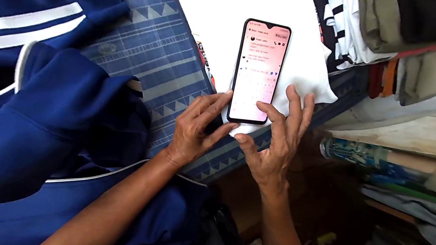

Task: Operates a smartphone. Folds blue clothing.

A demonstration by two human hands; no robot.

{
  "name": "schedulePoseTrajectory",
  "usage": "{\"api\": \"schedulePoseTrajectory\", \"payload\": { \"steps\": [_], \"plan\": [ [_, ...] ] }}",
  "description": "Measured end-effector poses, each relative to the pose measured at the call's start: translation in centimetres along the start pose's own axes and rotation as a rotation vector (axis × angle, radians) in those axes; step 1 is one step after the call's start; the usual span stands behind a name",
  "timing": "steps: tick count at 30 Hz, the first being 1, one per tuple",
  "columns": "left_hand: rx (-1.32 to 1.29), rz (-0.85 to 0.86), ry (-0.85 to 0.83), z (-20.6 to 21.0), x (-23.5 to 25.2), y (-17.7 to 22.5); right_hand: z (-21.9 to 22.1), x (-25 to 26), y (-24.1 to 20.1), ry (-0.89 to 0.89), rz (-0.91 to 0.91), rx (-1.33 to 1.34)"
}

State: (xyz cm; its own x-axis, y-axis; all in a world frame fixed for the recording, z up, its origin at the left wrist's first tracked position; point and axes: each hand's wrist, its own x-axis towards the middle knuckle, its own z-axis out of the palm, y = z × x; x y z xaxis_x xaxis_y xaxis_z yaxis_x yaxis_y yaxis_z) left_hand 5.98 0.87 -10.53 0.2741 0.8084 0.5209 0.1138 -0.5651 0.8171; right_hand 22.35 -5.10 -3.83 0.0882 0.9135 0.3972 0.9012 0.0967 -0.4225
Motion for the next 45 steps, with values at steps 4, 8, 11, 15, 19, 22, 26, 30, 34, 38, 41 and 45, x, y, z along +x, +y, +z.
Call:
{"api": "schedulePoseTrajectory", "payload": {
  "steps": [4, 8, 11, 15, 19, 22, 26, 30, 34, 38, 41, 45],
  "plan": [
    [0.009, 0.001, -0.004, 0.0, 0.0, 0.0, 0.3, -0.2, -0.1, -0.019, -0.001, 0.007],
    [0.007, -0.001, -0.007, 0.0, 0.0, 0.0, 0.6, -0.2, -0.3, -0.030, -0.008, 0.010],
    [0.003, 0.004, -0.005, 0.0, 0.0, 0.0, 0.7, -0.2, -0.3, -0.050, -0.011, -0.002],
    [0.004, 0.003, -0.003, 0.0, 0.0, 0.0, 0.3, -0.2, -0.3, -0.027, -0.007, -0.001],
    [0.001, -0.001, -0.002, 0.0, 0.0, 0.0, -0.1, 0.0, 0.2, 0.007, 0.027, -0.013],
    [0.004, 0.001, -0.001, 0.0, 0.0, 0.0, -0.2, 0.1, 0.4, 0.012, 0.038, -0.026],
    [0.009, 0.007, 0.000, 0.0, 0.0, 0.0, -0.3, 0.2, 0.5, 0.006, 0.046, -0.044],
    [0.008, 0.000, -0.002, 0.0, 0.0, 0.0, -0.2, 0.2, 0.4, 0.006, 0.037, -0.046],
    [0.009, 0.004, 0.000, 0.0, 0.0, 0.0, -0.2, 0.2, 0.3, 0.008, 0.045, -0.015],
    [0.013, 0.006, 0.000, 0.0, 0.0, 0.0, 0.0, 0.1, 0.1, -0.005, 0.044, -0.017],
    [0.004, 0.009, 0.000, 0.0, 0.0, -0.1, 0.2, 0.2, -0.1, -0.008, 0.035, -0.003],
    [0.003, 0.002, -0.005, 0.0, -0.1, -0.1, 0.6, 0.3, 0.0, -0.021, 0.027, -0.014]
  ]
}}
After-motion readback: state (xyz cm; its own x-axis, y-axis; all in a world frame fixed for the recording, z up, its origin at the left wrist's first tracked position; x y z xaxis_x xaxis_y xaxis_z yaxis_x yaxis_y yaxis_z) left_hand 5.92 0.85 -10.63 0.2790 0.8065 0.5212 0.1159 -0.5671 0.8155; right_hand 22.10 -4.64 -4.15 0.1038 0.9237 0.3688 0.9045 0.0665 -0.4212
